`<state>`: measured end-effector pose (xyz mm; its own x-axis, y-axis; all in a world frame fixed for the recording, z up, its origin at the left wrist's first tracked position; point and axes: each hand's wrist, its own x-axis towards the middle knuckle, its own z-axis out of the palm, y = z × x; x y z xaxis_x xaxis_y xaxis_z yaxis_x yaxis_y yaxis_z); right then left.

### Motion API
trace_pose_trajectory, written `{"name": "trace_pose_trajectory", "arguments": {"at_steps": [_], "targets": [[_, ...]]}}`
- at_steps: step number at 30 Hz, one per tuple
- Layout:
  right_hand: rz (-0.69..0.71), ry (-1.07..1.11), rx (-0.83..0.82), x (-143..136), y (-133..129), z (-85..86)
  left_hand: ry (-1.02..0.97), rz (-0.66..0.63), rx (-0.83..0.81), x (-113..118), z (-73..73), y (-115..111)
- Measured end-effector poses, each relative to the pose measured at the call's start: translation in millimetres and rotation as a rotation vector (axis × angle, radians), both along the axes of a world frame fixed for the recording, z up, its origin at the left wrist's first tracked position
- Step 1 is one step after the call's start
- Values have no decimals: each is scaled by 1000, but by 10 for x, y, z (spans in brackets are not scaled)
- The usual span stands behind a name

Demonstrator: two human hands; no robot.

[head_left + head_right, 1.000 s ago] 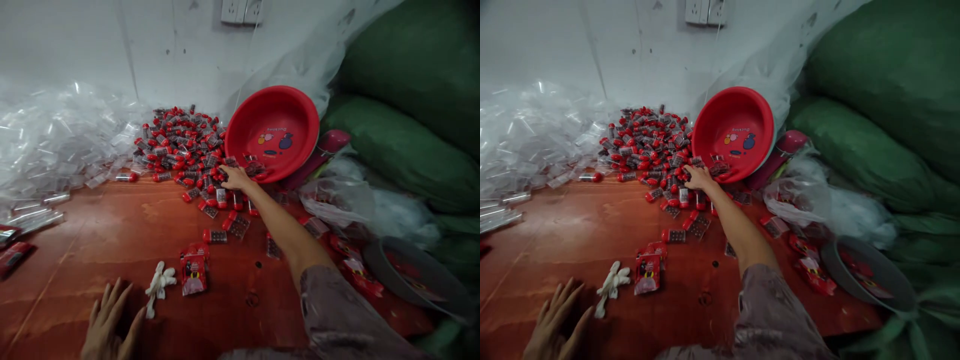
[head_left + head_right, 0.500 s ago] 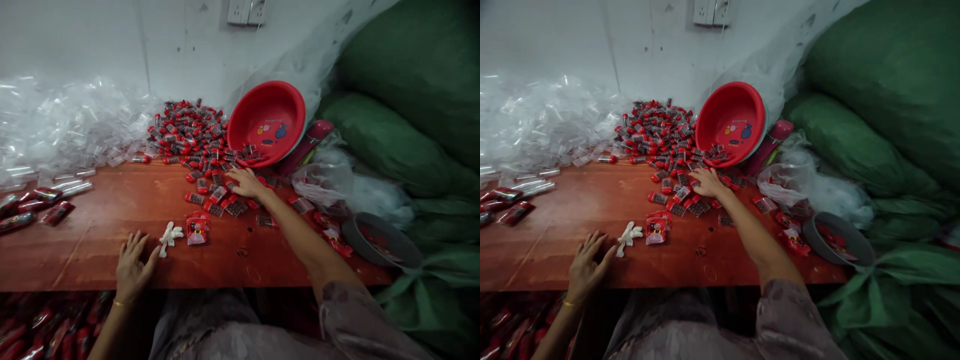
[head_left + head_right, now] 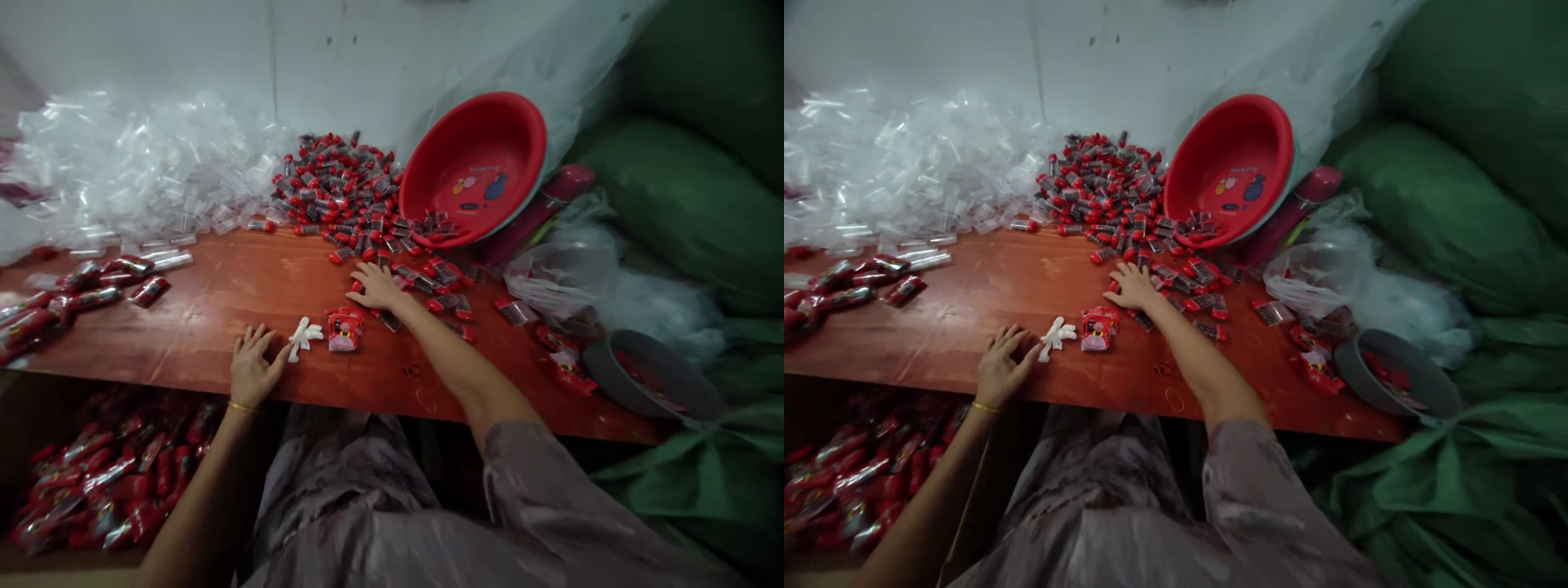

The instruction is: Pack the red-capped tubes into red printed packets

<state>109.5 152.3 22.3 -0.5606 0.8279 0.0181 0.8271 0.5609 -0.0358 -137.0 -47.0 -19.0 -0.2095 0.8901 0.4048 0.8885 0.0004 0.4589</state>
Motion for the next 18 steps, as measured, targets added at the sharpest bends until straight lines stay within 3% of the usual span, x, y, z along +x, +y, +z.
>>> {"name": "trace_pose_trajectory", "arguments": {"at_steps": [4,8,13,18], "targets": [[107,30,14,353,-205,-42,21,0,-44,7,28,-17],[132,102,74,512,-443,10,40,-11,-87,19,61,-51],[151,358,159,502,-968,67,53,57,-55,237,218,24],[173,599,163,360,-1558,-76,190,-3,-136,496,378,294]]}}
